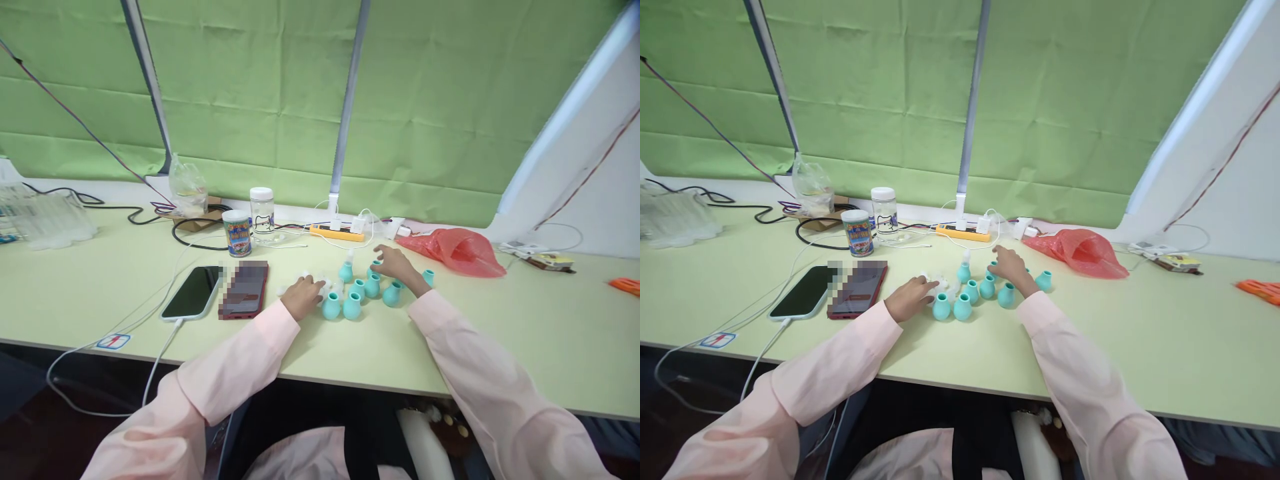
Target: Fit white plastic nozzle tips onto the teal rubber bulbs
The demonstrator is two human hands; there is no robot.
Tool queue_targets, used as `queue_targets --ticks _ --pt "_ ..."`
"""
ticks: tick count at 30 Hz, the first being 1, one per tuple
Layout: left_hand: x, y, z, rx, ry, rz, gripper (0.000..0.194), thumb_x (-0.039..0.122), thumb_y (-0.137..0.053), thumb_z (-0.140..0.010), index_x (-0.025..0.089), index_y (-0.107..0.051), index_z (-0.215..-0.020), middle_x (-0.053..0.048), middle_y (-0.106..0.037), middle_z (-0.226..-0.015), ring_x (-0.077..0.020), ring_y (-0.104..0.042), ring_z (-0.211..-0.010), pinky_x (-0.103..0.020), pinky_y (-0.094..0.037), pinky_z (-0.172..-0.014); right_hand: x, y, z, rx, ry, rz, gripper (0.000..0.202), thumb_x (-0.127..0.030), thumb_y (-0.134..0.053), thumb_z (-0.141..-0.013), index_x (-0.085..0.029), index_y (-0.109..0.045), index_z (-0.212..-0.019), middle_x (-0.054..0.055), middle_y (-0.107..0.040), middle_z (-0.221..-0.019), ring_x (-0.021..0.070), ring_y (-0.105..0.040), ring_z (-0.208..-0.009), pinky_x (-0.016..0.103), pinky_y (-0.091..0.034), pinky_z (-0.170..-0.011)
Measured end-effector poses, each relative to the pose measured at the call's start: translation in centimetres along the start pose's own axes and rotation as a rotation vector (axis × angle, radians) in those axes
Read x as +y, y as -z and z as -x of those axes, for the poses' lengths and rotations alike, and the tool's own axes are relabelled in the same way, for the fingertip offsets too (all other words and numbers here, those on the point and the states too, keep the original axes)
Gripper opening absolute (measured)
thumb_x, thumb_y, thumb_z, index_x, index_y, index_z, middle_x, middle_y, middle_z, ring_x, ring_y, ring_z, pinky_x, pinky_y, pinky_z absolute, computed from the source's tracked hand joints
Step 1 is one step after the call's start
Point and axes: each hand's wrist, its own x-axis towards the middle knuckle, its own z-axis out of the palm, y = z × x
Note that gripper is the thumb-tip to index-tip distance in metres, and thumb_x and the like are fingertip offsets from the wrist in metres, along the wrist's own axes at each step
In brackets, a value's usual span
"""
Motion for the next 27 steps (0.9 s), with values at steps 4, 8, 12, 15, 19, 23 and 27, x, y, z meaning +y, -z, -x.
queue_targets --ticks 4,8,12,15,19,23,27 --pt "0.2 -0.3 0.0 -0.008 -0.024 -0.08 0.036 0.02 -0.036 -0.079 0.017 -0.04 -0.114 -0.014 -0.045 -0.098 -0.024 -0.046 -0.09 -0.034 -0.041 -0.071 -2.0 0.5 0.4 0.01 0.115 -0.02 0.064 -0.045 -0.054 -0.063 -0.018 -0.034 -0.118 0.011 -0.056 -0.1 0.0236 -0.05 -0.093 0.034 -0.038 -0.074" --pt "0.1 -0.4 0.1 0.02 -0.072 -0.165 0.04 0.01 -0.033 -0.077 0.016 -0.037 -0.117 -0.014 -0.042 -0.099 -0.0225 -0.043 -0.088 -0.034 -0.041 -0.07 -3.7 0.0 0.2 -0.133 0.125 -0.032 0.058 -0.051 -0.047 -0.067 -0.015 -0.042 -0.111 0.013 -0.057 -0.097 0.0231 -0.051 -0.089 0.032 -0.037 -0.074" --pt "0.1 -0.3 0.3 0.05 -0.061 -0.222 0.043 0.006 -0.032 -0.076 0.017 -0.036 -0.118 -0.014 -0.042 -0.098 -0.0232 -0.041 -0.09 -0.034 -0.041 -0.069 -4.4 -0.8 -0.1 -0.25 0.106 0.027 0.038 -0.05 -0.044 -0.07 -0.017 -0.054 -0.087 0.011 -0.058 -0.095 0.0245 -0.052 -0.086 0.042 -0.033 -0.077" --pt "0.4 -0.2 0.4 0.058 -0.013 -0.242 0.043 0.008 -0.033 -0.075 0.017 -0.036 -0.117 -0.015 -0.043 -0.099 -0.0249 -0.04 -0.091 -0.036 -0.042 -0.068 -4.4 -1.0 0.1 -0.187 0.134 -0.01 0.033 -0.047 -0.04 -0.074 -0.018 -0.054 -0.08 0.008 -0.061 -0.085 0.0236 -0.053 -0.082 0.047 -0.03 -0.078" --pt "0.8 -0.1 0.4 0.079 0.036 -0.227 0.042 0.01 -0.033 -0.075 0.013 -0.038 -0.116 -0.016 -0.044 -0.1 -0.0269 -0.04 -0.092 -0.038 -0.041 -0.067 -4.9 0.0 1.2 0.234 0.174 -0.19 0.035 -0.044 -0.032 -0.078 -0.015 -0.05 -0.088 0.009 -0.06 -0.081 0.0218 -0.054 -0.075 0.042 -0.034 -0.074" --pt "0.8 0.6 0.4 0.277 0.019 -0.063 0.043 0.012 -0.032 -0.074 0.013 -0.037 -0.116 -0.013 -0.048 -0.094 -0.0232 -0.043 -0.087 -0.036 -0.039 -0.068 -6.4 1.6 4.1 0.532 0.323 -0.512 0.031 -0.038 -0.031 -0.08 -0.016 -0.047 -0.095 0.009 -0.059 -0.09 0.0175 -0.054 -0.077 0.03 -0.039 -0.068" --pt "0.6 1.6 1.0 0.567 -0.151 0.39 0.029 0.023 -0.024 -0.08 0.014 -0.049 -0.093 -0.005 -0.051 -0.072 -0.0144 -0.047 -0.069 -0.027 -0.038 -0.065 -8.3 2.0 8.3 0.333 0.608 -0.466 0.02 -0.036 -0.046 -0.074 -0.017 -0.052 -0.079 0.003 -0.058 -0.069 0.0114 -0.051 -0.059 0.022 -0.038 -0.055"
